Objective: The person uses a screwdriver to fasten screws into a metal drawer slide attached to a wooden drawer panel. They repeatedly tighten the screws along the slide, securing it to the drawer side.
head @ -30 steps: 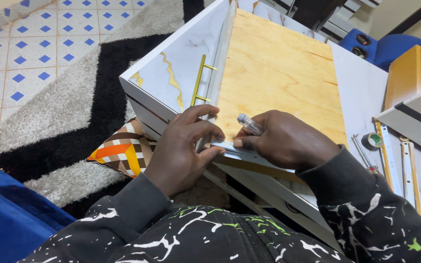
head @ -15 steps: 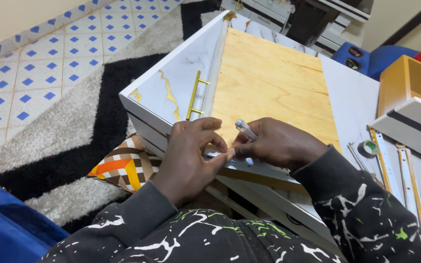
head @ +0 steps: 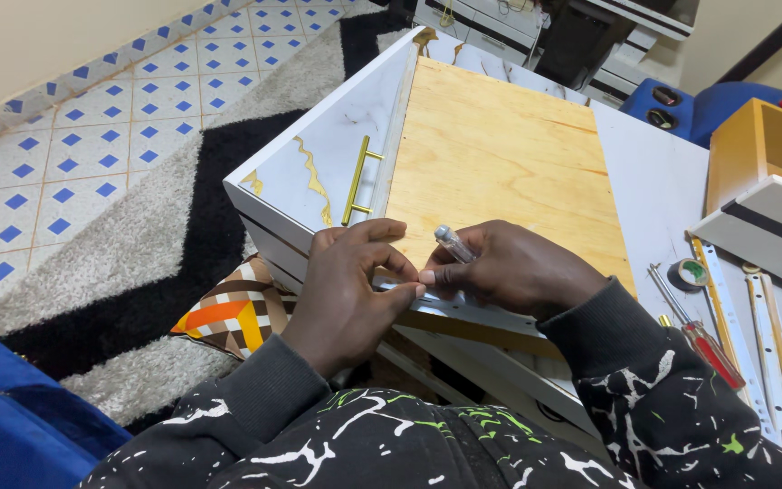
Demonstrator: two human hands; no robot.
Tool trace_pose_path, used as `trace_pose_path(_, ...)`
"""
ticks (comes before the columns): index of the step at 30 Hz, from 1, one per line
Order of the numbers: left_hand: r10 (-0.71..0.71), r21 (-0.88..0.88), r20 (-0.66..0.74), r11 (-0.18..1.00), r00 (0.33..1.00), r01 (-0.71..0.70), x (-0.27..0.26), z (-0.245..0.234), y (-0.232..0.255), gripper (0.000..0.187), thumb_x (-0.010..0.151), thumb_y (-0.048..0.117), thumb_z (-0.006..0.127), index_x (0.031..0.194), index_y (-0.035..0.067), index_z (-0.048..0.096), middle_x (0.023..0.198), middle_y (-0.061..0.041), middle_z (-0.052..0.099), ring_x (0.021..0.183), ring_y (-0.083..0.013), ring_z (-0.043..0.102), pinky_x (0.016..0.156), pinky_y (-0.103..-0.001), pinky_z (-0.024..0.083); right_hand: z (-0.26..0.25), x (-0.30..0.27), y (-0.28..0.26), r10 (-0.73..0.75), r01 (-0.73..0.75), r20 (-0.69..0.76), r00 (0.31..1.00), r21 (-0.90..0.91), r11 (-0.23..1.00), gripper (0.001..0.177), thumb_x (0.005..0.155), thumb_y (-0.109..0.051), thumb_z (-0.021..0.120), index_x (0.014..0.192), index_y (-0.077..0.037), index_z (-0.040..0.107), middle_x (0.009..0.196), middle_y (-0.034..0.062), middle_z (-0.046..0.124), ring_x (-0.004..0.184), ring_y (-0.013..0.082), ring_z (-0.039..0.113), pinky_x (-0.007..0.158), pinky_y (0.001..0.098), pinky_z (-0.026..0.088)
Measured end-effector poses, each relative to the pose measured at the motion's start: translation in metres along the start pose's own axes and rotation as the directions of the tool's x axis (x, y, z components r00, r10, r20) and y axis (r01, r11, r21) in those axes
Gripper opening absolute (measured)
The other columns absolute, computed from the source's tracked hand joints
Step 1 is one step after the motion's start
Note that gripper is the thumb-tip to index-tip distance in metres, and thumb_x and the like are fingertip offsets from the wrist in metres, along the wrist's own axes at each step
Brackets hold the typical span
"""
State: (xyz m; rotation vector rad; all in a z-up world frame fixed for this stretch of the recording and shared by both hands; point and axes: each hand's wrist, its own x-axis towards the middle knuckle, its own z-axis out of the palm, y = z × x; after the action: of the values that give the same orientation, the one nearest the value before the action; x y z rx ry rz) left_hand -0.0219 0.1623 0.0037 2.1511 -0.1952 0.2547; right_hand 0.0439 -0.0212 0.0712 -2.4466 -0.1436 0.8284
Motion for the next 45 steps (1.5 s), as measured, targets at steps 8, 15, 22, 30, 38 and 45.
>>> trace_pose_path(8, -0.003, -0.05, -0.013, 0.999, 1.0, 0.002, -0.002, 0.002, -0.004, 0.014, 0.074, 0.024, 0.081, 0.078, 0.011, 0.079, 0.137, -0.003, 0.064, 0.125, -0.031, 0.04, 0.109, -0.042, 0.035, -0.023, -0.036, -0.004, -0.332, 0.429, -0.308, 0.892, 0.342, 0.836, 0.037, 0.099, -0.03, 0.058, 0.119, -0.001, 0.07, 0.099, 0.0067, 0.074, 0.088, 0.0155, 0.068, 0.079, 0.0321, 0.058)
trace_pose_path(15, 0.07, 0.002, 0.015, 0.998, 0.997, -0.07, -0.002, -0.002, -0.007, 0.028, 0.072, 0.03, 0.088, 0.091, 0.012, 0.077, 0.138, -0.003, 0.064, 0.127, -0.0288, 0.044, 0.111, -0.044, 0.033, -0.02, -0.055, 0.004, -0.455, 0.72, -0.609, 0.65, 0.301, 0.625, 0.038, 0.103, -0.015, 0.061, 0.138, -0.01, 0.048, 0.111, 0.0118, 0.074, 0.105, 0.0189, 0.076, 0.092, 0.0338, 0.065)
trace_pose_path(22, -0.006, -0.121, 0.006, 0.993, 1.0, 0.007, -0.007, 0.005, -0.004, 0.023, 0.075, 0.026, 0.085, 0.088, 0.01, 0.076, 0.144, -0.002, 0.06, 0.132, -0.0294, 0.036, 0.114, -0.041, 0.033, 0.003, -0.048, 0.01, -0.54, 0.798, -0.62, 0.569, 0.258, 0.545, 0.039, 0.108, -0.007, 0.062, 0.141, -0.007, 0.042, 0.117, 0.0177, 0.072, 0.111, 0.0244, 0.075, 0.097, 0.0384, 0.066)
trace_pose_path(30, -0.02, -0.057, -0.033, 0.998, 0.999, 0.018, -0.009, 0.009, -0.002, 0.015, 0.075, 0.025, 0.085, 0.083, 0.013, 0.08, 0.144, -0.002, 0.059, 0.132, -0.0306, 0.034, 0.115, -0.042, 0.026, 0.018, -0.039, 0.018, -0.57, 0.816, -0.601, 0.56, 0.282, 0.504, 0.037, 0.108, -0.007, 0.062, 0.139, -0.007, 0.043, 0.118, 0.0166, 0.072, 0.116, 0.0232, 0.073, 0.103, 0.0387, 0.064)
trace_pose_path(38, -0.056, -0.076, -0.015, 0.996, 0.998, 0.054, -0.009, 0.008, 0.0, 0.016, 0.074, 0.025, 0.085, 0.084, 0.013, 0.081, 0.145, 0.0, 0.059, 0.133, -0.0298, 0.034, 0.116, -0.042, 0.026, 0.022, -0.037, 0.021, -0.589, 0.809, -0.559, 0.584, 0.334, 0.484, 0.037, 0.107, -0.007, 0.058, 0.139, -0.009, 0.04, 0.125, 0.0162, 0.069, 0.121, 0.0234, 0.07, 0.105, 0.0394, 0.061)
trace_pose_path(45, -0.049, -0.049, -0.01, 0.998, 0.999, 0.048, -0.008, 0.007, 0.0, 0.015, 0.075, 0.024, 0.085, 0.085, 0.014, 0.081, 0.145, 0.0, 0.059, 0.134, -0.0297, 0.035, 0.116, -0.043, 0.026, 0.02, -0.036, 0.024, -0.643, 0.818, -0.506, 0.575, 0.367, 0.443, 0.035, 0.108, -0.008, 0.057, 0.138, -0.009, 0.04, 0.13, 0.0154, 0.068, 0.124, 0.0244, 0.069, 0.107, 0.0412, 0.061)
